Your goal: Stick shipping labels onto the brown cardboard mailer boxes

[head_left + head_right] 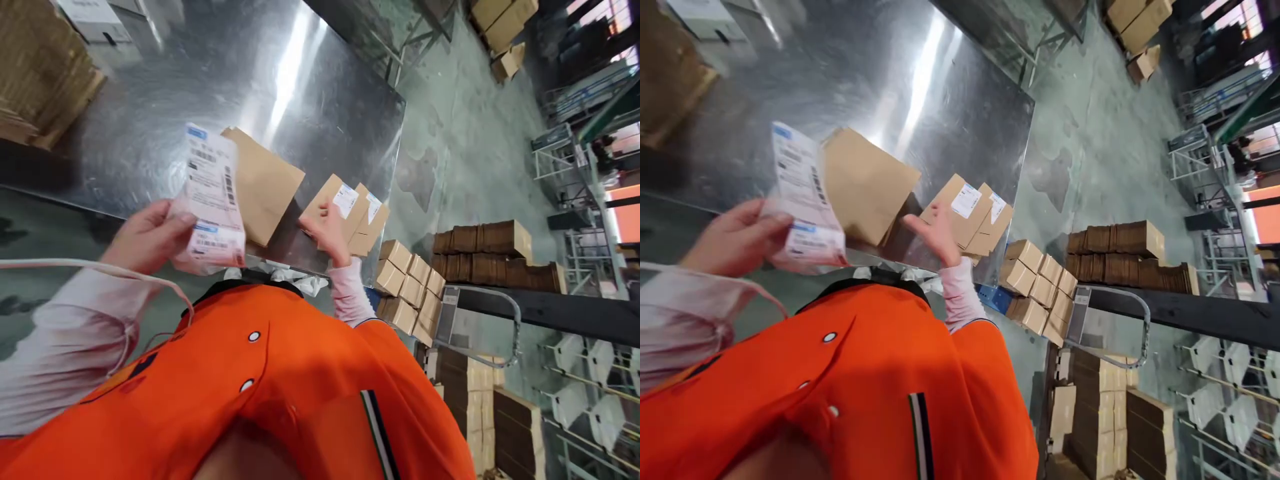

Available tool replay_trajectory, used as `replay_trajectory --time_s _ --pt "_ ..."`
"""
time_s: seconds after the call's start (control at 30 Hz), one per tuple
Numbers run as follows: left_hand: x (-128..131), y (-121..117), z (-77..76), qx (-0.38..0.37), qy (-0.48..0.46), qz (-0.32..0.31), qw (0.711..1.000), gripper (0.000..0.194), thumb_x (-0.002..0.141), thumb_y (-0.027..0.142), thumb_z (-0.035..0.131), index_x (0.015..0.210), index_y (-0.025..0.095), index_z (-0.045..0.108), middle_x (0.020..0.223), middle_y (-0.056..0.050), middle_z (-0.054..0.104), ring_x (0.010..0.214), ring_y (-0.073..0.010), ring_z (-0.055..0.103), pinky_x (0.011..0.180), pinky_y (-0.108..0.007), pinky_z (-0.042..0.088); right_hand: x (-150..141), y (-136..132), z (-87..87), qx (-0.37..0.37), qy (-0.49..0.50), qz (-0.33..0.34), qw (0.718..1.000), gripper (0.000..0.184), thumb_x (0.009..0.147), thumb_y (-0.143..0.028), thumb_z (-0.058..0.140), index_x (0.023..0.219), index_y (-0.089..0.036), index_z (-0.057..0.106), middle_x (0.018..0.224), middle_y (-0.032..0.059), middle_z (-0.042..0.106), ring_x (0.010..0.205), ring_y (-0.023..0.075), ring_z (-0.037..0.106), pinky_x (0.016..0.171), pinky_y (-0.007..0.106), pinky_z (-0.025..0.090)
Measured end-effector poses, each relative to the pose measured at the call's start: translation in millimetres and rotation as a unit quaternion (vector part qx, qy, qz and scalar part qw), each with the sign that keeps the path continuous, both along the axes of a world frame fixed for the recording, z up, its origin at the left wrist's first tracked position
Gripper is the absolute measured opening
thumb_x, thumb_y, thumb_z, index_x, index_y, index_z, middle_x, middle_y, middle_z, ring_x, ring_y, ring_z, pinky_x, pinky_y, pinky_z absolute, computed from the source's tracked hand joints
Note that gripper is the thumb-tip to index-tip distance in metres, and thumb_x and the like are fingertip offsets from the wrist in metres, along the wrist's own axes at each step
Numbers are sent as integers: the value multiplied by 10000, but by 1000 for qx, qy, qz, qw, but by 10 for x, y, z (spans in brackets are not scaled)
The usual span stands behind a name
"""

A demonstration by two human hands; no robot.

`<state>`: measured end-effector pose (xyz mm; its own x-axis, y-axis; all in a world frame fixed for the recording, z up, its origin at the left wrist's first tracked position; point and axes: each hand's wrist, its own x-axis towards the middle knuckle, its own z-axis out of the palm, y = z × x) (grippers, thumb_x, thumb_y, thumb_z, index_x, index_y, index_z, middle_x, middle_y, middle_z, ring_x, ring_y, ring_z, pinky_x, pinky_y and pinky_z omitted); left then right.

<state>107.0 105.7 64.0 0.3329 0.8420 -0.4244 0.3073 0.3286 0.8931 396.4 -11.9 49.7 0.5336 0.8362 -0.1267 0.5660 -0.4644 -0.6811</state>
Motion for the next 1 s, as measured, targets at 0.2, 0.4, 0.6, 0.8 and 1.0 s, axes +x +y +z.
replay_trajectory --time_s 0.2,0.4,0.6,0.8,1.0 --pt "-2 -85 -110 -2 -34 -64 997 614 519 518 903 990 164 731 1006 -79 794 921 -251 692 811 -316 580 -1307 235 -321 121 383 59 914 422 919 -507 716 1201 -194 731 1292 98 791 1187 255 761 1110 441 621" --pt "188 9 -150 -43 -95 -11 994 380 551 431 891 776 162 745 737 -58 741 684 -195 614 679 -313 524 -1035 261 -10 56 206 71 974 448 842 -459 838 1209 -208 781 1204 62 823 1082 242 785 1018 386 651" --pt "416 -71 -230 57 -11 63 996 386 735 428 733 528 220 481 548 7 513 588 -148 493 602 -270 439 -918 333 187 71 105 69 990 263 974 -455 712 1027 -241 856 1034 32 841 978 217 788 947 336 640" --pt "299 217 -284 -168 -59 -158 971 475 480 346 953 874 170 755 862 -77 783 803 -280 714 672 -361 600 -629 847 148 68 -30 31 997 164 930 -350 802 969 -202 864 1163 66 767 1165 197 709 1108 328 549" --pt "55 458 -410 -259 -113 -191 940 580 450 380 1040 908 154 766 940 -144 830 805 -321 776 662 -386 673 -153 1652 -125 -50 -99 -42 993 256 962 -429 752 1101 -236 846 1394 73 651 1313 244 611 1166 472 481"
